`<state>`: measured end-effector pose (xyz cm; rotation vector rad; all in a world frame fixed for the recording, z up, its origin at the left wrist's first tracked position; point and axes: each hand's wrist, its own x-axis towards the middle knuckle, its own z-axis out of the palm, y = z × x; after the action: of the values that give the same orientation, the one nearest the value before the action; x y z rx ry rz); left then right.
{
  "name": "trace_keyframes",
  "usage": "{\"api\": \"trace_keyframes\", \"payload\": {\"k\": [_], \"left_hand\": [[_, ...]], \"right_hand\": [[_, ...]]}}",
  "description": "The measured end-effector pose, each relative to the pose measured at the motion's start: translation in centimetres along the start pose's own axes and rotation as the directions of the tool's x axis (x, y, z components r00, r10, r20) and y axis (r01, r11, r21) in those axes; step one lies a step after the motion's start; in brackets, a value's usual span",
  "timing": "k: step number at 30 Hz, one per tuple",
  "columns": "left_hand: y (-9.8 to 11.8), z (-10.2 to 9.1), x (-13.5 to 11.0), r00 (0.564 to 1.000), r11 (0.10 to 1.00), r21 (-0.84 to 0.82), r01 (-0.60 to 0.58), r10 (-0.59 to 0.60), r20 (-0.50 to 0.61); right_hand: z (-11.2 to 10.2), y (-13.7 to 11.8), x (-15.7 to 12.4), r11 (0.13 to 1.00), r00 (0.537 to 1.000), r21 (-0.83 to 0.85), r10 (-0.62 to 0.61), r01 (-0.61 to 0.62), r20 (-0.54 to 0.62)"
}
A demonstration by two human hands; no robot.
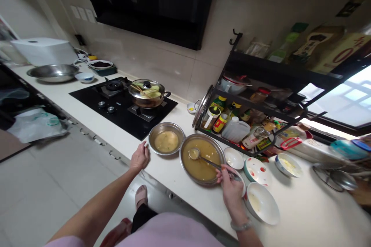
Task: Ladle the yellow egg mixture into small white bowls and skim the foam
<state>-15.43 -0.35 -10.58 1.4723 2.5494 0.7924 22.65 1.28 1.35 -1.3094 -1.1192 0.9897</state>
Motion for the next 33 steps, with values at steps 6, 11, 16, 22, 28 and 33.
{"api": "trace_keyframes", "payload": {"k": [6,11,16,22,28,33], "left_hand": [[0.3,-0.2,0.0,1.000,1.000,-0.008,0.006,-0.006,0.003],[0.5,-0.4,0.0,1.000,1.000,-0.020,0.008,-0.008,-0.002],[0.4,-0.4,-0.1,1.000,1.000,-0.015,0.007,-0.007,-0.003],[0.2,-0.2,-0.1,1.000,1.000,-0.026,-0.006,0.006,-0.004],[0.1,-0.1,-0.1,1.000,0.999,-0.043,0.005,-0.004,0.011],[0.1,-0.1,-0.1,1.000,0.999,-0.049,0.005,-0.005,0.001]], "right_hand": [[0.0,-0.1,0.7,0.983,0.992,0.150,0.114,-0.105,-0.055],[0.6,-1.3,0.6,0.976,0.991,0.180,0.131,-0.122,-0.038],[2.6,-2.5,1.0,0.979,0.995,0.180,0.102,-0.099,-0.006],[6.9,-2.7,1.7,0.985,0.995,0.175,-0.020,0.003,0.098],[9.6,-1.5,1.2,0.972,0.930,0.049,-0.232,0.228,0.286],[8.1,-1.5,0.7,0.865,0.772,0.003,-0.449,0.501,0.450]]}}
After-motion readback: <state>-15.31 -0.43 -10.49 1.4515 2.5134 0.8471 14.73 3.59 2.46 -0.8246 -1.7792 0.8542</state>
